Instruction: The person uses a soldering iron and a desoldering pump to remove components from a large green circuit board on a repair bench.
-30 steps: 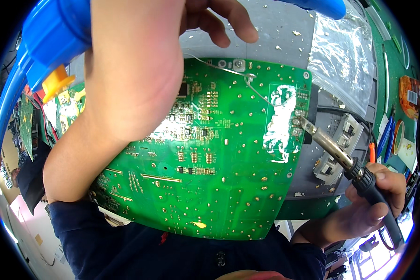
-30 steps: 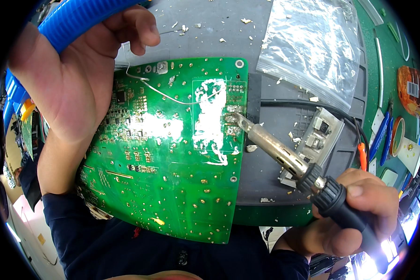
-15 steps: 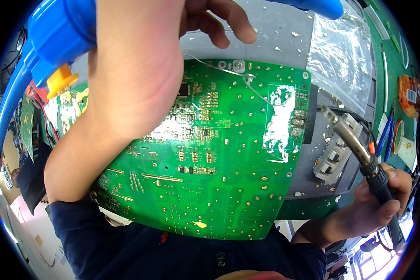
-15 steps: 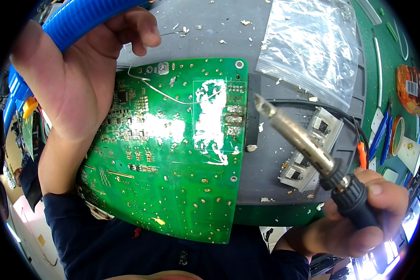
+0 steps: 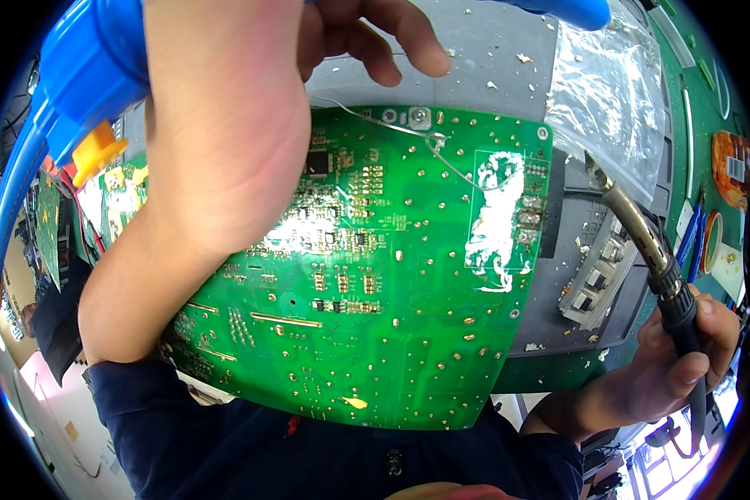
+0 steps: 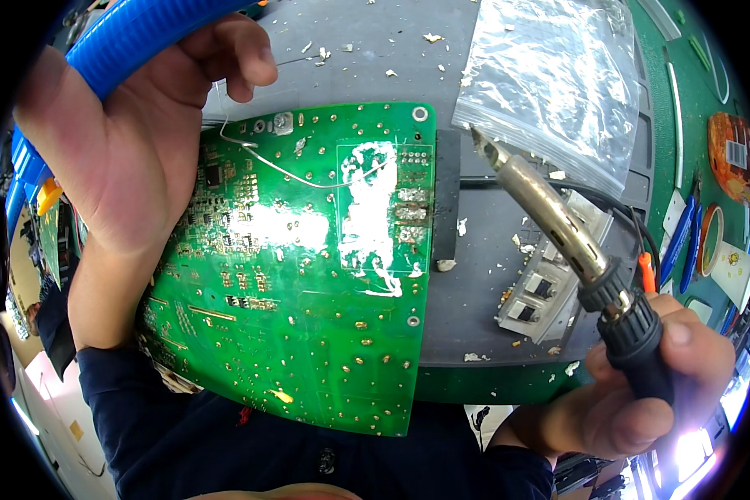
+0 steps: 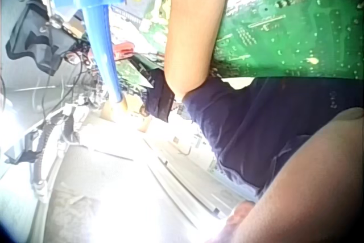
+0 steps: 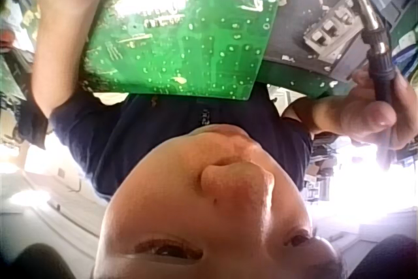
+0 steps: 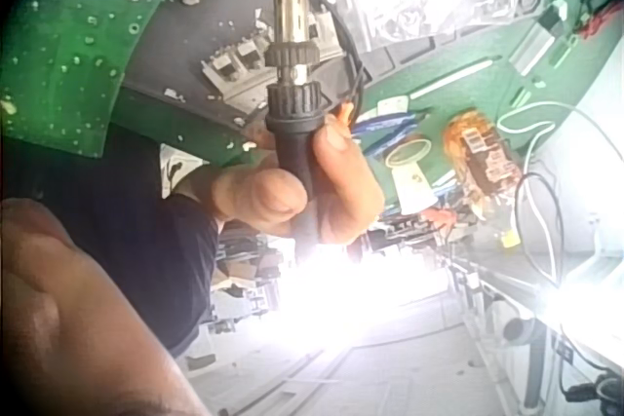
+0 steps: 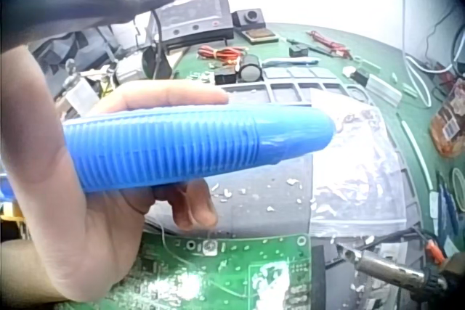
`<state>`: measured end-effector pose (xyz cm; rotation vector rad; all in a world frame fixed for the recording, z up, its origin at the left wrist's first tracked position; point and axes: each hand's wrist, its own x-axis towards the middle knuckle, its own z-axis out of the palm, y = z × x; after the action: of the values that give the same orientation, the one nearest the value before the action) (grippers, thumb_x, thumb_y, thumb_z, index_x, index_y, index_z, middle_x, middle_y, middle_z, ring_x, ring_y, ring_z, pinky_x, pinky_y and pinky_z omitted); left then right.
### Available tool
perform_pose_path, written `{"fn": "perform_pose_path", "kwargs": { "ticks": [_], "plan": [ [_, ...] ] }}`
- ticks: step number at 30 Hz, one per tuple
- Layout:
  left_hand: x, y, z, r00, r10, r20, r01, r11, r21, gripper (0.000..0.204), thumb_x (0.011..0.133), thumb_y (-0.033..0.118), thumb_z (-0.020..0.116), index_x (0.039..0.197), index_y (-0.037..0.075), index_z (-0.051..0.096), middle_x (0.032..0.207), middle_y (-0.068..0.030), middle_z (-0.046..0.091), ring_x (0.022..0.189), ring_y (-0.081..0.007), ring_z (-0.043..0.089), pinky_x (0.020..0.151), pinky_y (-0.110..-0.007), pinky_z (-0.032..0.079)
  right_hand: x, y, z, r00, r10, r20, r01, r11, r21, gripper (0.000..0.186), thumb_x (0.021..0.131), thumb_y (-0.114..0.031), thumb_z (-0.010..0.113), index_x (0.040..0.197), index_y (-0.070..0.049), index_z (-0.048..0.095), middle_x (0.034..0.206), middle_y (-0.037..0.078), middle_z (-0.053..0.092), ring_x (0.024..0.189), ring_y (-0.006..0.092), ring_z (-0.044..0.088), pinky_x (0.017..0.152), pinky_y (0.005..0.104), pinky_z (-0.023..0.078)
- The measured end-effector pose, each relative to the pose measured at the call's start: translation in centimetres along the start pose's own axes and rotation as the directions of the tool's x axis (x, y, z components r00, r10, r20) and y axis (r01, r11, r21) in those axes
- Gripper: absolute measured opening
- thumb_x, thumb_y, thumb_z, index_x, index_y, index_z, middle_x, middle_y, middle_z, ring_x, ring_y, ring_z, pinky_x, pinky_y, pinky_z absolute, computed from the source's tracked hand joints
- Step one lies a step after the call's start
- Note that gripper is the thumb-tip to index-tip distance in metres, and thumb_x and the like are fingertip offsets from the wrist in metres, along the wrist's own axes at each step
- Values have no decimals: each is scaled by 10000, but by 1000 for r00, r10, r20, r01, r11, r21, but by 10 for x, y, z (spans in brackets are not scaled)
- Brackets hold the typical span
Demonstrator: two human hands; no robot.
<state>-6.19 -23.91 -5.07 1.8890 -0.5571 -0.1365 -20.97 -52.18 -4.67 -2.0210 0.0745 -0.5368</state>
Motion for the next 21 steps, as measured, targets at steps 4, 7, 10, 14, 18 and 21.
{"fn": "perform_pose_path", "kwargs": {
  "ticks": [4,7,10,14,18,21],
  "plan": [
    [1,1,3,1000,6,12,-6,1000,2,879,802,765,239,1163,11,509,902,-113,585,688,-146,579,616,-251,458,-2,0,-1,999,19,-29,-19,1000,-13,595,850,-536,551,1068,12,469,711,108,500,512,118,463,486,221,380],
    [2,1,5,1000,10,24,-10,1000,6,876,804,764,240,1162,12,510,904,-113,585,688,-146,579,616,-250,458,-2,1,0,999,11,-42,-11,1000,3,602,857,-529,546,1102,14,462,708,113,493,523,124,466,474,214,375],
    [2,0,5,1000,8,28,-8,1000,8,872,805,762,242,1162,12,511,905,-113,585,689,-146,579,617,-250,458,-1,2,-1,999,7,-38,-7,1000,2,603,866,-518,538,1130,19,455,704,115,486,530,130,467,453,209,365],
    [2,-1,5,999,7,33,-7,1000,10,868,808,760,244,1161,14,512,907,-113,585,690,-145,578,618,-250,458,-1,3,-3,999,-11,-48,12,1000,28,599,887,-500,509,1153,33,447,700,107,480,545,129,456,454,213,352],
    [3,-1,5,999,6,33,-7,1000,13,864,810,758,246,1160,15,513,909,-113,585,691,-145,578,619,-250,459,-1,4,-4,997,-66,-28,67,997,27,526,935,-411,467,1182,53,442,714,61,456,625,115,409,553,238,320],
    [3,0,4,999,8,32,-9,1000,15,861,811,757,248,1160,16,514,911,-112,585,692,-145,578,619,-250,459,1,5,-3,995,-89,-40,88,996,-24,559,932,-439,450,1186,58,429,714,75,460,603,123,414,531,241,326]
  ]
}}
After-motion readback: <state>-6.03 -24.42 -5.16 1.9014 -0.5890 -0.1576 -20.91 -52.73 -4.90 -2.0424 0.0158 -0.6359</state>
